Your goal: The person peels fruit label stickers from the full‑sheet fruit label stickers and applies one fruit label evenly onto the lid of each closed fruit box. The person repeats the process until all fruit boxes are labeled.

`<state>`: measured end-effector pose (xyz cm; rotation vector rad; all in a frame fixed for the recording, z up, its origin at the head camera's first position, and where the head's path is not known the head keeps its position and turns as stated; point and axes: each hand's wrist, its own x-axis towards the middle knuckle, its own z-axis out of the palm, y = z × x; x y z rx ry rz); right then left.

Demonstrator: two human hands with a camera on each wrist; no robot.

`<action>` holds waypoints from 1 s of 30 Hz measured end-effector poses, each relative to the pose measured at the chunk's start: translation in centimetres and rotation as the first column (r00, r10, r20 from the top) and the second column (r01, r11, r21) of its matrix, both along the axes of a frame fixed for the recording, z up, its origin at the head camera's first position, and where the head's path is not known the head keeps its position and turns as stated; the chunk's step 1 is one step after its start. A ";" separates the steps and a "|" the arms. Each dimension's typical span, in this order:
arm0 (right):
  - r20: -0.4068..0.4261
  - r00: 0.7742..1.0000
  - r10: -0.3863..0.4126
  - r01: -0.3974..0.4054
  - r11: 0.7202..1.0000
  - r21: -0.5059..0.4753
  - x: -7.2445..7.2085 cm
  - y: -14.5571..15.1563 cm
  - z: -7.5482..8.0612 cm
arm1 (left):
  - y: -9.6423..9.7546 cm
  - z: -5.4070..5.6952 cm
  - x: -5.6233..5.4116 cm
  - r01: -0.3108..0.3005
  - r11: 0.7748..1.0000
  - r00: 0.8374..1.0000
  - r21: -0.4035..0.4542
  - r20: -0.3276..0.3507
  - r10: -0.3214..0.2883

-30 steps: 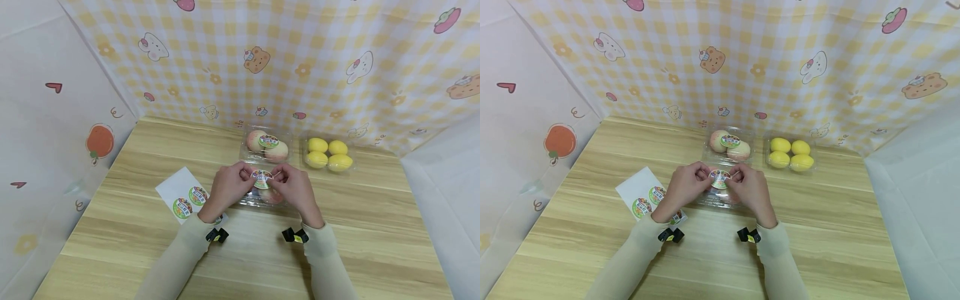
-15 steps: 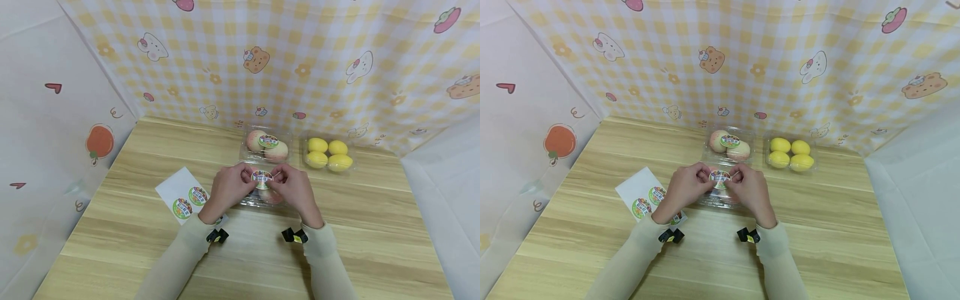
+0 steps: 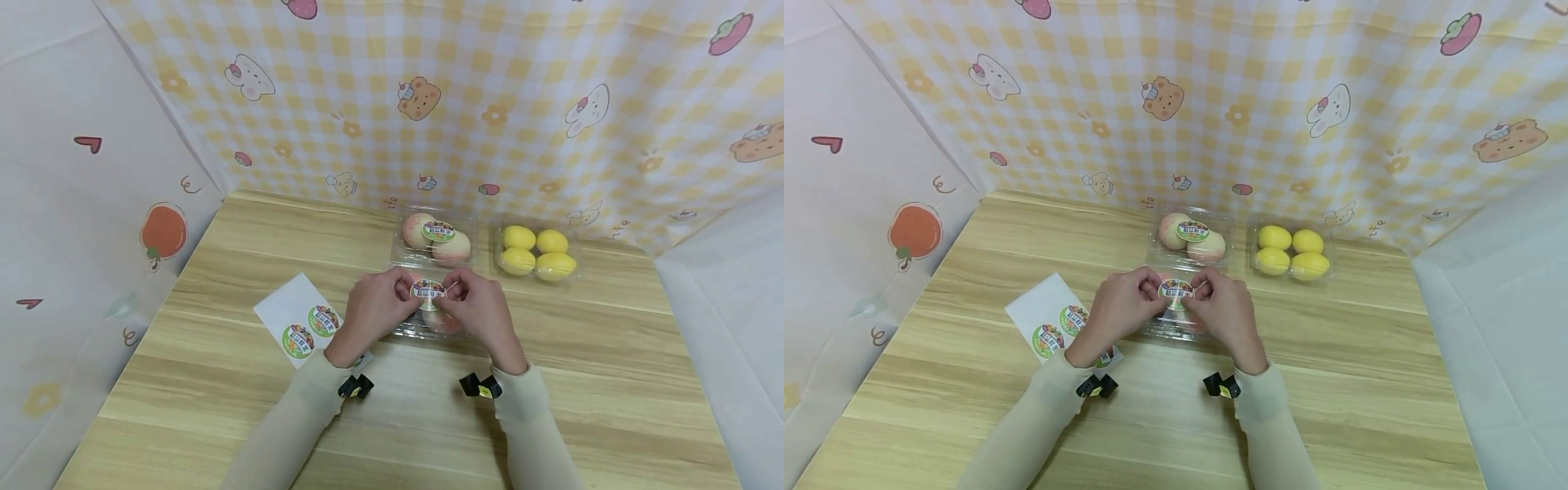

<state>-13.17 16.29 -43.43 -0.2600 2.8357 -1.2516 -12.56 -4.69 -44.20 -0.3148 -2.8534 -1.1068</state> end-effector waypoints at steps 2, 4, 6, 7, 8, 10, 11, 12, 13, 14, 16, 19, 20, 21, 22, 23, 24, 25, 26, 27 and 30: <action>0.001 1.000 0.001 -0.001 1.000 0.001 0.0 0.0 0.0 | 0.0 0.0 0.0 0.001 1.000 1.000 -0.004 -0.001 -0.001; 0.004 1.000 0.000 0.000 1.000 0.002 -0.1 0.0 0.0 | 0.0 0.1 0.0 0.003 1.000 1.000 -0.007 -0.003 -0.003; 0.005 1.000 0.001 -0.001 1.000 0.004 -0.1 0.0 -0.1 | 0.0 0.1 0.0 0.004 1.000 1.000 -0.014 -0.006 -0.004; 0.003 1.000 0.001 -0.001 1.000 0.005 -0.1 0.0 -0.1 | 0.0 0.0 0.0 0.004 1.000 1.000 -0.018 -0.010 -0.005; 0.001 1.000 0.001 -0.001 1.000 0.008 -0.1 0.0 -0.1 | 0.0 0.0 0.0 0.005 1.000 1.000 -0.022 -0.014 -0.005; -0.006 1.000 0.004 -0.004 1.000 0.011 0.0 0.0 -0.1 | 0.0 0.0 0.0 0.004 0.999 1.000 -0.036 -0.027 -0.005; -0.009 1.000 0.004 -0.004 1.000 0.013 0.0 -0.1 -0.1 | 0.0 0.0 0.0 0.004 0.999 0.999 -0.044 -0.033 -0.005; -0.012 1.000 0.005 -0.005 1.000 0.014 0.0 -0.1 -0.1 | 0.0 -0.1 0.0 0.003 0.999 0.999 -0.050 -0.038 -0.005; -0.014 1.000 0.005 -0.005 1.000 0.015 0.0 -0.1 -0.1 | 0.0 -0.1 0.0 0.003 0.998 0.999 -0.055 -0.042 -0.006; -0.015 1.000 0.006 -0.006 1.000 0.017 0.0 -0.1 -0.1 | 0.0 -0.1 0.0 0.003 0.998 0.999 -0.059 -0.044 -0.006; -0.015 1.000 0.006 -0.005 1.000 0.021 0.1 -0.1 -0.1 | 0.0 -0.1 0.0 0.002 0.998 0.999 -0.063 -0.045 -0.004; -0.016 1.000 0.005 -0.004 0.999 0.037 0.1 -0.2 -0.1 | 0.0 0.0 0.0 0.000 0.998 0.999 -0.063 -0.039 -0.002; -0.018 1.000 0.004 -0.004 0.999 0.042 0.1 -0.2 -0.1 | 0.0 0.0 0.0 -0.001 0.998 0.999 -0.063 -0.038 -0.002; -0.021 1.000 0.004 -0.003 0.999 0.048 0.1 -0.2 -0.1 | 0.1 0.0 0.0 -0.001 0.998 0.999 -0.064 -0.038 -0.001; -0.023 1.000 0.004 -0.002 0.999 0.053 0.1 -0.2 -0.1 | 0.1 0.0 0.0 -0.002 0.998 0.999 -0.067 -0.038 -0.001; -0.025 1.000 0.004 -0.003 0.998 0.056 0.1 -0.2 -0.1 | 0.1 0.0 0.0 -0.002 0.998 0.999 -0.068 -0.039 -0.001; -0.027 1.000 0.004 -0.003 0.998 0.058 0.1 -0.2 -0.1 | 0.1 0.0 0.0 -0.003 0.997 0.999 -0.071 -0.041 0.000; -0.029 1.000 0.005 -0.003 0.998 0.059 0.1 -0.2 -0.1 | 0.1 0.0 0.0 -0.003 0.997 0.999 -0.074 -0.042 0.000; -0.030 1.000 0.005 -0.004 0.998 0.060 0.1 -0.2 -0.1 | 0.1 0.0 0.0 -0.003 0.997 0.999 -0.074 -0.045 0.000; -0.031 0.999 0.006 -0.004 0.998 0.060 0.1 -0.2 -0.1 | 0.1 0.0 0.0 -0.003 0.997 0.999 -0.075 -0.046 -0.001; -0.040 0.999 0.007 -0.005 0.998 0.064 0.1 -0.1 -0.1 | 0.1 -0.1 -0.1 -0.005 0.997 0.999 -0.074 -0.049 0.002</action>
